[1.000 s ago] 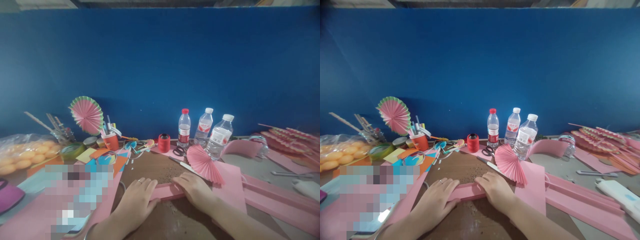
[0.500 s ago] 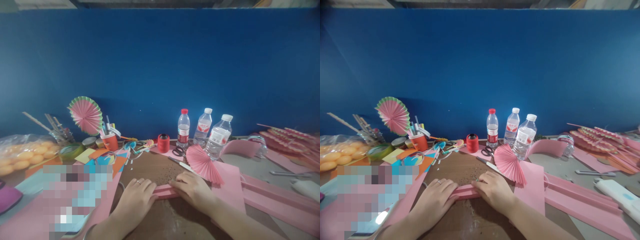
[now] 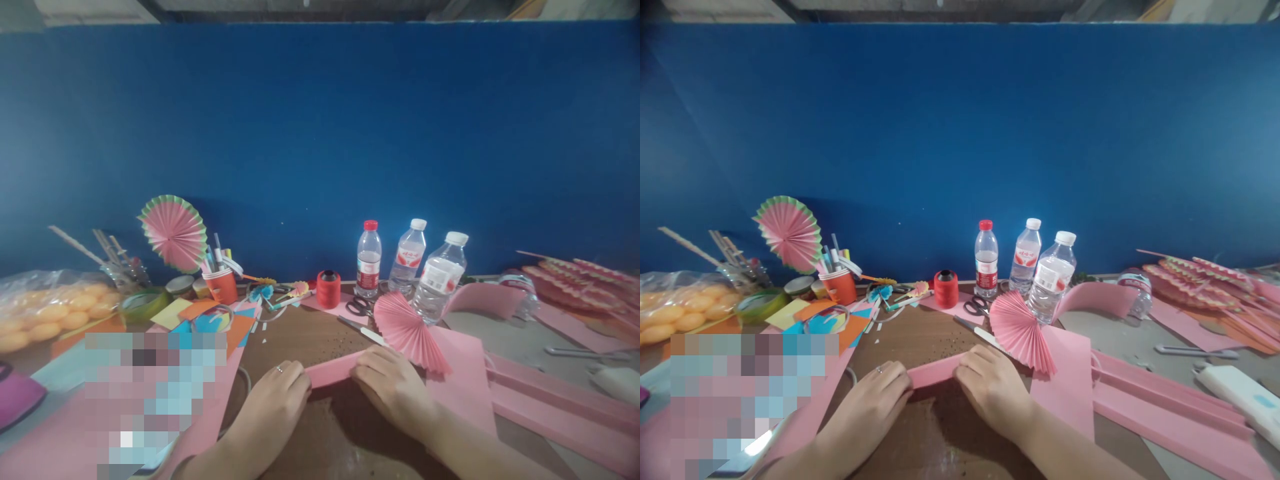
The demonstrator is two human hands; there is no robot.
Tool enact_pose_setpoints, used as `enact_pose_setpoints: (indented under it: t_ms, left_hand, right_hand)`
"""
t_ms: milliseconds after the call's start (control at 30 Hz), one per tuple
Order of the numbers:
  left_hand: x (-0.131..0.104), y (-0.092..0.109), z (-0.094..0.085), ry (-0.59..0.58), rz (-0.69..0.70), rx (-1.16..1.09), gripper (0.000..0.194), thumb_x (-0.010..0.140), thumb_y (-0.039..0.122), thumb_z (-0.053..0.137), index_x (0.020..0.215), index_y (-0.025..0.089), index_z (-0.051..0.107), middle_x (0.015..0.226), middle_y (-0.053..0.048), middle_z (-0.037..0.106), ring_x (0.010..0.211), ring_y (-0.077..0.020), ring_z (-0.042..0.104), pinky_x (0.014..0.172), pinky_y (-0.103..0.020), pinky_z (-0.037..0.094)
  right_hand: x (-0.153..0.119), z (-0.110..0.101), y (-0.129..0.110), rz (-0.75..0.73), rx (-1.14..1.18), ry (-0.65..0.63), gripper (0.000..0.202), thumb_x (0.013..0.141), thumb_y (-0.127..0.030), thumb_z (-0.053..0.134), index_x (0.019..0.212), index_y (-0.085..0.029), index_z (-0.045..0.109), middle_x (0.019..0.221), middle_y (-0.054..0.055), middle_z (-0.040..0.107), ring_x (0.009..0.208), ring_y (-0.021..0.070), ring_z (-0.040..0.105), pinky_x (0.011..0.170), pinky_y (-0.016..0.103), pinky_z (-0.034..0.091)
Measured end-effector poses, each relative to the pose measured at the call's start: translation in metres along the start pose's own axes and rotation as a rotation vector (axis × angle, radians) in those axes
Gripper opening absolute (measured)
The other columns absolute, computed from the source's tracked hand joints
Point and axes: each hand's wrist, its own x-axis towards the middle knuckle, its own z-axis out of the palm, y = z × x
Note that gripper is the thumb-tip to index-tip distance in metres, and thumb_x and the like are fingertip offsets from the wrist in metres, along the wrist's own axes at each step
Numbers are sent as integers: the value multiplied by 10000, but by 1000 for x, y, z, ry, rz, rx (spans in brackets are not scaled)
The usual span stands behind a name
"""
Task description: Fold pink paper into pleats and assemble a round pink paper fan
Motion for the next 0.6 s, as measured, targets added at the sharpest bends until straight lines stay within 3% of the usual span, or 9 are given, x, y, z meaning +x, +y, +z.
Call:
enact_pose_setpoints:
  t_ms: [167,367,600]
  left_hand:
    - [-3,1,6,-117,17,37,241,808,-4,406,847,171,567,873,-46,565,775,-212,545,663,-347,445]
    - [-2,4,5,-107,-17,-66,255,813,8,406,842,194,577,903,-29,575,826,-204,538,722,-355,432]
    - [0,3,8,-112,-113,-207,275,847,43,398,789,182,627,848,-35,597,805,-177,552,769,-326,413]
  right_hand:
    - [-2,6,1,-94,-67,-154,227,854,-123,397,676,-166,532,685,24,541,667,152,468,635,289,348]
    - [0,4,0,-2,24,-251,151,831,-125,433,740,-173,544,755,22,574,747,153,510,691,264,357]
    - [3,-4,2,90,135,-329,195,854,-130,406,820,-190,589,785,21,613,781,154,539,731,259,368]
